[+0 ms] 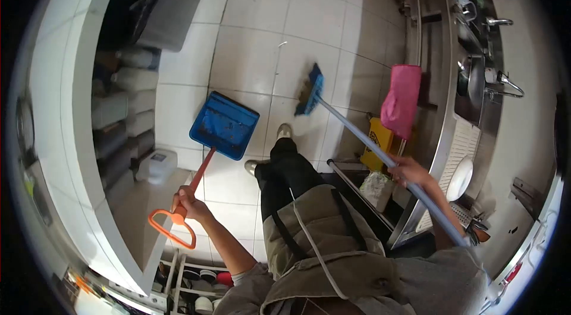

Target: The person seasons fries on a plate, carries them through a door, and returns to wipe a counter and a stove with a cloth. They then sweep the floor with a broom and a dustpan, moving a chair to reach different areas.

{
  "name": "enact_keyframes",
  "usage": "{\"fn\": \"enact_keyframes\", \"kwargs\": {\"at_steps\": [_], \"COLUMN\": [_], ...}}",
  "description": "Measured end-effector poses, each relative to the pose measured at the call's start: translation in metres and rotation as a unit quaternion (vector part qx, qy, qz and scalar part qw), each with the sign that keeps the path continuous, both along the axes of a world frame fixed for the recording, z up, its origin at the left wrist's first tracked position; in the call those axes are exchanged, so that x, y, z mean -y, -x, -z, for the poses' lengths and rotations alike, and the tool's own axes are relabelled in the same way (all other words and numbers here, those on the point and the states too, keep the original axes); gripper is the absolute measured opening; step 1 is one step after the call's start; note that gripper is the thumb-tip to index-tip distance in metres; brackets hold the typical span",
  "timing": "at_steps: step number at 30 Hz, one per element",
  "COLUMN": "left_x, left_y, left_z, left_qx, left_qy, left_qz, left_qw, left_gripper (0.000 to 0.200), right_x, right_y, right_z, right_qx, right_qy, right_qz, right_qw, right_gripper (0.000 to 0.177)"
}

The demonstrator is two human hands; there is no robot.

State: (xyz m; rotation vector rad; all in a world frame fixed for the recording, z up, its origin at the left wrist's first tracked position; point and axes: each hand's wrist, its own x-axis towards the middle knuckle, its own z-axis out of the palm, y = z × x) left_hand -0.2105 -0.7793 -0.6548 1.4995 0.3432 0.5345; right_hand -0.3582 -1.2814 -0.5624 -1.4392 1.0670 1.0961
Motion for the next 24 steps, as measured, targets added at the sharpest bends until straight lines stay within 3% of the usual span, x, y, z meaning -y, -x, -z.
{"fn": "enact_keyframes", "kwargs": {"at_steps": [2, 4, 5, 7, 8, 10, 11, 13, 14, 16, 17, 18, 20, 21, 22, 23, 24], "left_x": [0.017, 0.037, 0.045, 0.058, 0.065, 0.065, 0.062, 0.047, 0.044, 0.043, 0.039, 0.050, 0.047, 0.061, 0.058, 0.063, 0.070], "left_y": [-0.007, -0.017, -0.024, -0.035, -0.038, -0.040, -0.043, -0.044, -0.039, -0.036, -0.031, -0.030, -0.031, -0.031, -0.034, -0.036, -0.035], "left_z": [0.012, 0.028, 0.031, 0.038, 0.041, 0.061, 0.065, 0.070, 0.075, 0.081, 0.093, 0.095, 0.090, 0.092, 0.080, 0.072, 0.067], "left_qx": [-0.030, -0.099, -0.099, -0.155, -0.185, -0.189, -0.185, -0.162, -0.164, -0.153, -0.119, -0.118, -0.154, -0.145, -0.189, -0.196, -0.202], "left_qy": [-0.024, -0.053, -0.055, -0.089, -0.107, -0.093, -0.106, -0.098, -0.101, -0.140, -0.094, -0.122, -0.084, -0.141, -0.163, -0.172, -0.180], "left_qz": [0.053, 0.055, 0.060, 0.115, 0.141, 0.135, 0.150, 0.186, 0.189, 0.170, 0.166, 0.116, 0.210, 0.117, 0.186, 0.149, 0.113], "left_qw": [0.998, 0.992, 0.992, 0.977, 0.967, 0.968, 0.965, 0.964, 0.963, 0.963, 0.974, 0.979, 0.962, 0.972, 0.950, 0.954, 0.956], "left_gripper": [0.036, 0.034, 0.034, 0.033, 0.033, 0.032, 0.033, 0.032, 0.032, 0.029, 0.025, 0.019, 0.018, 0.025, 0.033, 0.033, 0.034], "right_x": [0.012, 0.027, 0.034, 0.046, 0.052, 0.058, 0.061, 0.068, 0.072, 0.062, 0.054, 0.046, 0.047, 0.056, 0.064, 0.073, 0.101], "right_y": [0.043, 0.085, 0.105, 0.141, 0.152, 0.163, 0.165, 0.150, 0.139, 0.093, 0.059, 0.019, 0.003, 0.018, 0.027, 0.021, 0.034], "right_z": [0.008, 0.041, 0.060, 0.102, 0.126, 0.160, 0.171, 0.186, 0.192, 0.185, 0.171, 0.150, 0.146, 0.155, 0.161, 0.152, 0.153], "right_qx": [-0.042, -0.072, -0.072, -0.129, -0.133, -0.184, -0.187, -0.074, -0.076, -0.082, -0.079, -0.093, -0.107, 0.062, 0.232, -0.001, -0.021], "right_qy": [0.007, -0.005, -0.007, -0.090, -0.090, -0.221, -0.223, -0.151, -0.154, -0.131, -0.133, -0.129, -0.127, -0.135, -0.139, -0.153, -0.211], "right_qz": [0.056, 0.145, 0.151, 0.444, 0.447, 0.591, 0.594, 0.385, 0.388, 0.279, 0.288, 0.303, 0.315, 0.238, 0.153, 0.311, 0.282], "right_qw": [0.998, 0.987, 0.986, 0.882, 0.880, 0.753, 0.750, 0.907, 0.905, 0.948, 0.945, 0.939, 0.935, 0.960, 0.951, 0.938, 0.935], "right_gripper": [0.057, 0.039, 0.039, 0.019, 0.019, 0.011, 0.011, 0.012, 0.012, 0.015, 0.015, 0.016, 0.016, 0.015, 0.014, 0.014, 0.027]}}
